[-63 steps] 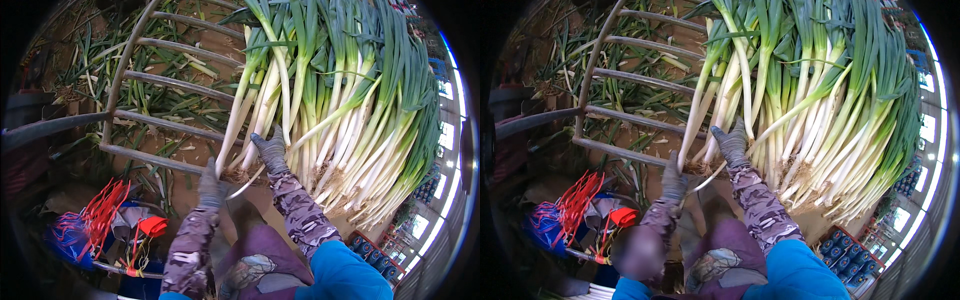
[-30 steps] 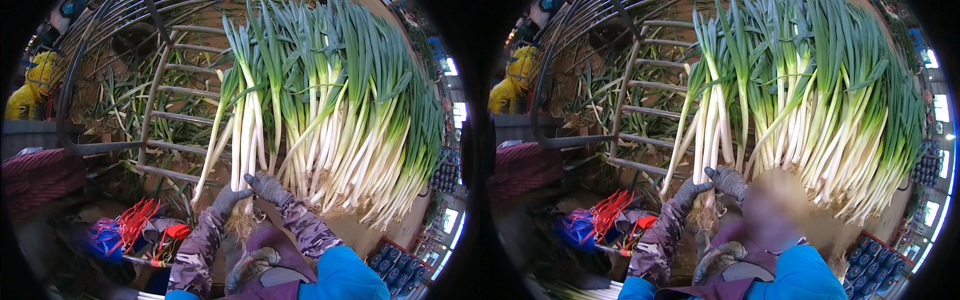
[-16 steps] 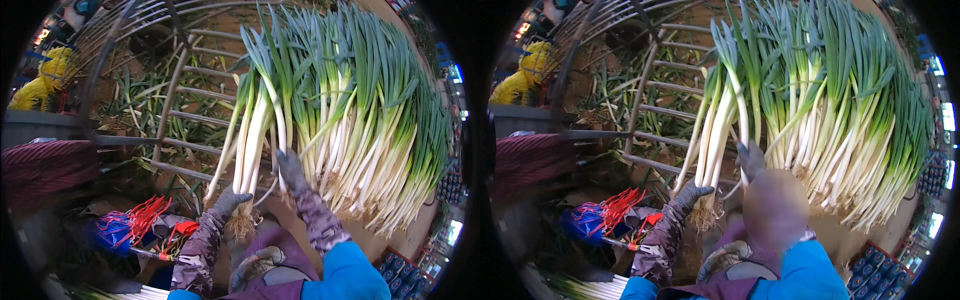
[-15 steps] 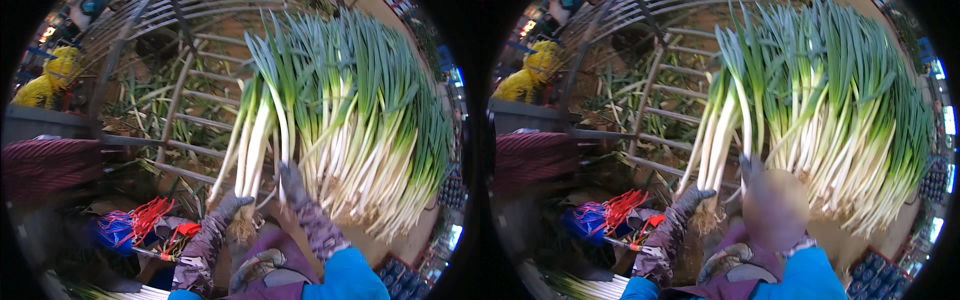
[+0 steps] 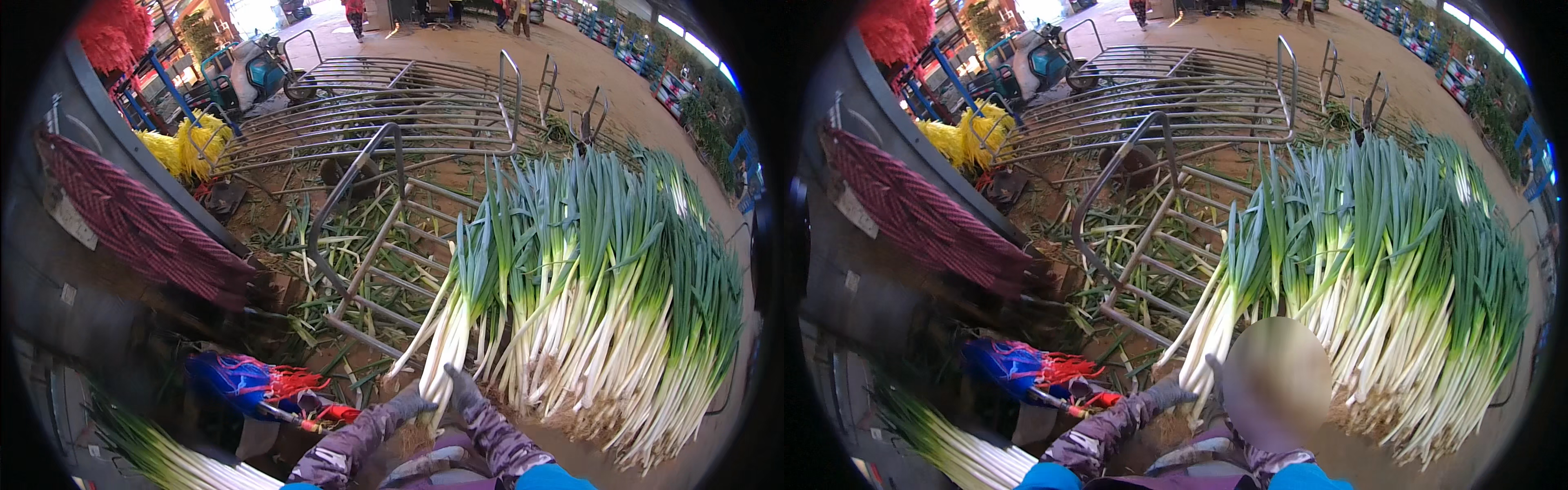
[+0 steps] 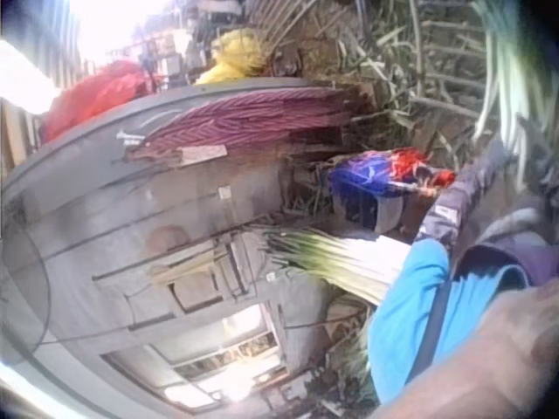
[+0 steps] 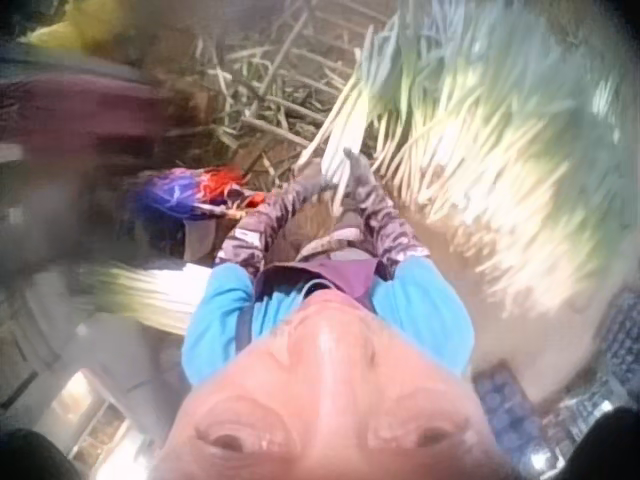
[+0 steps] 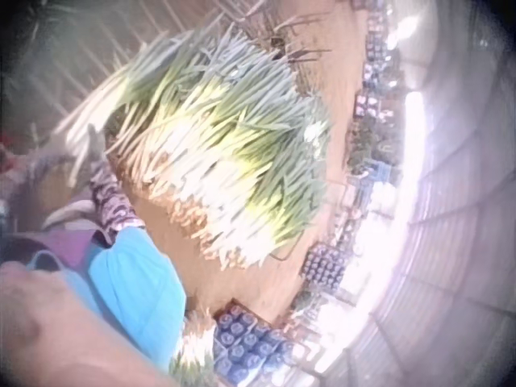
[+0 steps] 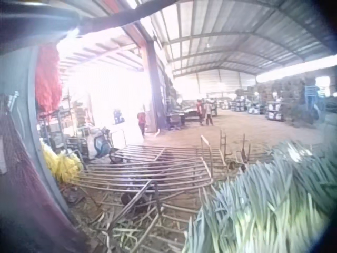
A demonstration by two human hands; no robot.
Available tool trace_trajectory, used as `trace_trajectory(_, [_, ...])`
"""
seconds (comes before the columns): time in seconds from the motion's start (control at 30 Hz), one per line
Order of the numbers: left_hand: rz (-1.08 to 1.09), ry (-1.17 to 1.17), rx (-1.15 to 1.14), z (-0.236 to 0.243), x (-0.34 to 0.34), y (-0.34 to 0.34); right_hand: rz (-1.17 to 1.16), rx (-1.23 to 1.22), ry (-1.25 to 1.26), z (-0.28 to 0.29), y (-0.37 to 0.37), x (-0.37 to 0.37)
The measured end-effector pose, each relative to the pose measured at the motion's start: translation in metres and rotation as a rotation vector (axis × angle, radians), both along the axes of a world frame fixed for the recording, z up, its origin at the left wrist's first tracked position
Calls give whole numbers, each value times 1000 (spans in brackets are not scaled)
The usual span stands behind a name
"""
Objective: The person sorts leeks by hand by selecting individual leeks from a large pile and placing them into a separate organized stack on a metal rack.
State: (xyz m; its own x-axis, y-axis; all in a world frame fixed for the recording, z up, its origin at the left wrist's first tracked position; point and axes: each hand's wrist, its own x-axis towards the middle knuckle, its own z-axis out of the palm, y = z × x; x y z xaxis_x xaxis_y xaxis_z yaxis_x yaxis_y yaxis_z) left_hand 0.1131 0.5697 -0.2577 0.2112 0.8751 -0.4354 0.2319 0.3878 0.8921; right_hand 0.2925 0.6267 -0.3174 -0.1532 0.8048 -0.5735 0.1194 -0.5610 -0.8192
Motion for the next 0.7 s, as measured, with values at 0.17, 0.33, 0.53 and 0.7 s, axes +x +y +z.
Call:
trace_trajectory(0.17, [143, 122, 195, 96, -5, -9, -386, -6, 573, 127, -18, -38])
trace_trajectory(0.33, [356, -317, -76, 54, -5, -54, -448, -299, 686, 129, -46, -41])
trace_trajectory(0.53, [266, -151, -176, 3, -7, -62, -510, -457, 680, 53, -54, -40])
trace_trajectory(0.7, [-9, 356, -185, 39, -1, -68, -387, -600, 749, 47, -62, -36])
